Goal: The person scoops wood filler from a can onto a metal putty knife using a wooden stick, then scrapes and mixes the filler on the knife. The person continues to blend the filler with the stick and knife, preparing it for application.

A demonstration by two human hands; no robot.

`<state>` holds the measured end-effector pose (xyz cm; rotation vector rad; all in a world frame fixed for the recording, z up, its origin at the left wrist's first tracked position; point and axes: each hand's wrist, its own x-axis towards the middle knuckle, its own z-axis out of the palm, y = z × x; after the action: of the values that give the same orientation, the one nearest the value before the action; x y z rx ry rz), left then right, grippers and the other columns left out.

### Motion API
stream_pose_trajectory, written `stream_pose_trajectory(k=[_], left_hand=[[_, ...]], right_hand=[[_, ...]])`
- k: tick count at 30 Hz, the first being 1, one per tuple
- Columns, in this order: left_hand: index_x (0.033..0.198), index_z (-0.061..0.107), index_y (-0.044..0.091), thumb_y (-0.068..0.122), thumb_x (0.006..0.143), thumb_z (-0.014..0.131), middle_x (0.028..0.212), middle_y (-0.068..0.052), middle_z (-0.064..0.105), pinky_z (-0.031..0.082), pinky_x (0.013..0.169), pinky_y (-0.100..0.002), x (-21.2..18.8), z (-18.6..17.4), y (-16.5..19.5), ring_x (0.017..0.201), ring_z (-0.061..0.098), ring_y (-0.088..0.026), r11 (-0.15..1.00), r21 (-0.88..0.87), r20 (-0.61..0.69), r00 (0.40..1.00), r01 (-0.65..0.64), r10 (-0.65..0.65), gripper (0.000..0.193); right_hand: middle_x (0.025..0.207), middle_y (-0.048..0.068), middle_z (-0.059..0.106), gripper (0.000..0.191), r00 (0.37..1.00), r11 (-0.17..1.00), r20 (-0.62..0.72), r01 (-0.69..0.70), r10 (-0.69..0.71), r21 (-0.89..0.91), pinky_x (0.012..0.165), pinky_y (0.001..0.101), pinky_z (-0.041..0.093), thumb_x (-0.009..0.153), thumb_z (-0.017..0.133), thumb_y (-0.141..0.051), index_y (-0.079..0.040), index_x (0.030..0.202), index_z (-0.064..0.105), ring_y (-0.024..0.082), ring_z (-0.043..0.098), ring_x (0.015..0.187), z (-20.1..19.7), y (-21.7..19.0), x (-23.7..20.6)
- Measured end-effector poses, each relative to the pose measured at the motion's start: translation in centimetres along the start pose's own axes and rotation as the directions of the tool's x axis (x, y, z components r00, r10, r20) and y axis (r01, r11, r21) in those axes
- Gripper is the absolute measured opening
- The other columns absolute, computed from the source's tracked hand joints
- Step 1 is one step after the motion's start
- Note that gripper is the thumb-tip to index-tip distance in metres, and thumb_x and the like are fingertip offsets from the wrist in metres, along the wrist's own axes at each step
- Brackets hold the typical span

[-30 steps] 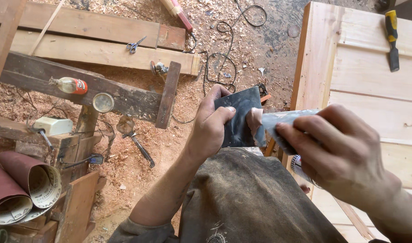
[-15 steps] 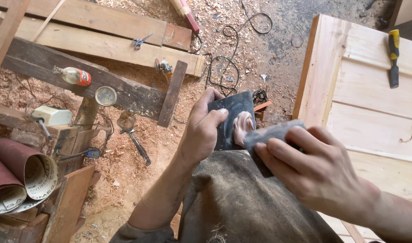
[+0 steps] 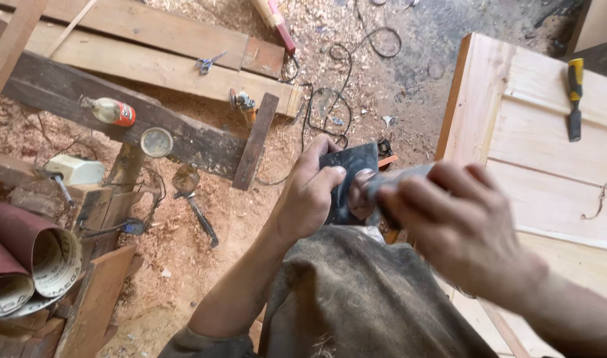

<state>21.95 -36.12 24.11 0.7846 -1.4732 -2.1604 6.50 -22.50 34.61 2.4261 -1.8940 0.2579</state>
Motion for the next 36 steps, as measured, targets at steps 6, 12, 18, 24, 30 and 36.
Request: stream_pose_trajectory(k=[6, 12, 18, 24, 30, 36], left_hand=[[0.094, 0.044, 0.004, 0.011, 0.083, 0.048, 0.080, -0.009, 0.057, 0.051, 0.050, -0.032, 0.4, -0.6, 0.2, 0.064, 0.055, -0.013, 0.989, -0.123, 0.003, 0.996, 0.084, -0.085, 0.014], [0.096, 0.045, 0.002, 0.011, 0.085, 0.048, 0.081, -0.009, 0.057, 0.052, 0.051, -0.031, 0.8, -0.8, 0.8, 0.066, 0.055, -0.012, 0.997, -0.070, 0.025, 0.999, 0.039, -0.038, 0.015], [0.096, 0.045, 0.002, 0.011, 0.087, 0.049, 0.078, -0.008, 0.056, 0.049, 0.054, -0.031, 1.4, -0.7, 0.5, 0.066, 0.051, -0.012, 1.000, -0.014, 0.022, 1.000, -0.011, 0.011, 0.013], [0.095, 0.046, 0.003, 0.012, 0.087, 0.049, 0.078, -0.007, 0.055, 0.050, 0.054, -0.032, 1.4, -0.5, 0.4, 0.066, 0.051, -0.012, 0.999, -0.009, 0.033, 0.999, 0.033, -0.033, 0.013], [0.095, 0.048, 0.003, 0.011, 0.084, 0.050, 0.079, -0.007, 0.055, 0.048, 0.057, -0.034, 1.3, 0.0, 0.7, 0.067, 0.051, -0.014, 0.998, -0.041, 0.018, 0.999, 0.039, -0.038, 0.014], [0.096, 0.048, 0.001, 0.012, 0.087, 0.052, 0.080, -0.008, 0.053, 0.047, 0.067, -0.032, 1.2, -0.2, 0.3, 0.076, 0.049, -0.014, 0.993, 0.091, 0.000, 0.998, -0.070, 0.070, 0.014]], right_hand=[[0.089, 0.002, 0.069, 0.026, 0.997, 1.000, 0.071, 0.002, -0.002, -0.001, 0.060, 0.0363, 0.044, 0.080, 0.078, -0.020, -0.013, 0.105, 0.078, 0.018, 0.056, 0.074, 0.0, 0.2, 0.3], [0.100, 0.000, 0.068, 0.034, 0.997, 0.985, -0.032, 0.068, -0.063, 0.157, 0.068, 0.0335, 0.048, 0.080, 0.077, -0.018, -0.010, 0.112, 0.076, 0.018, 0.061, 0.088, 0.9, 0.8, -0.2], [0.093, 0.002, 0.064, 0.027, 0.996, 0.998, -0.085, 0.004, 0.001, 0.059, 0.069, 0.0359, 0.046, 0.085, 0.078, -0.011, -0.009, 0.112, 0.076, 0.020, 0.052, 0.084, 1.0, 1.0, -0.3], [0.090, 0.000, 0.066, 0.026, 0.992, 0.992, 0.029, -0.126, 0.126, 0.019, 0.069, 0.0338, 0.048, 0.083, 0.078, -0.015, -0.014, 0.109, 0.080, 0.021, 0.051, 0.082, 1.2, 1.1, -0.7], [0.094, -0.001, 0.069, 0.019, 1.000, 0.998, 0.016, -0.018, 0.017, 0.062, 0.072, 0.0339, 0.049, 0.084, 0.081, -0.015, -0.017, 0.103, 0.079, 0.018, 0.052, 0.086, 1.4, 1.2, -1.6], [0.094, 0.002, 0.069, 0.037, 0.999, 0.989, -0.050, 0.021, -0.013, 0.149, 0.080, 0.0349, 0.050, 0.074, 0.069, -0.003, -0.010, 0.109, 0.080, 0.022, 0.054, 0.091, 1.3, 1.6, -1.7]])
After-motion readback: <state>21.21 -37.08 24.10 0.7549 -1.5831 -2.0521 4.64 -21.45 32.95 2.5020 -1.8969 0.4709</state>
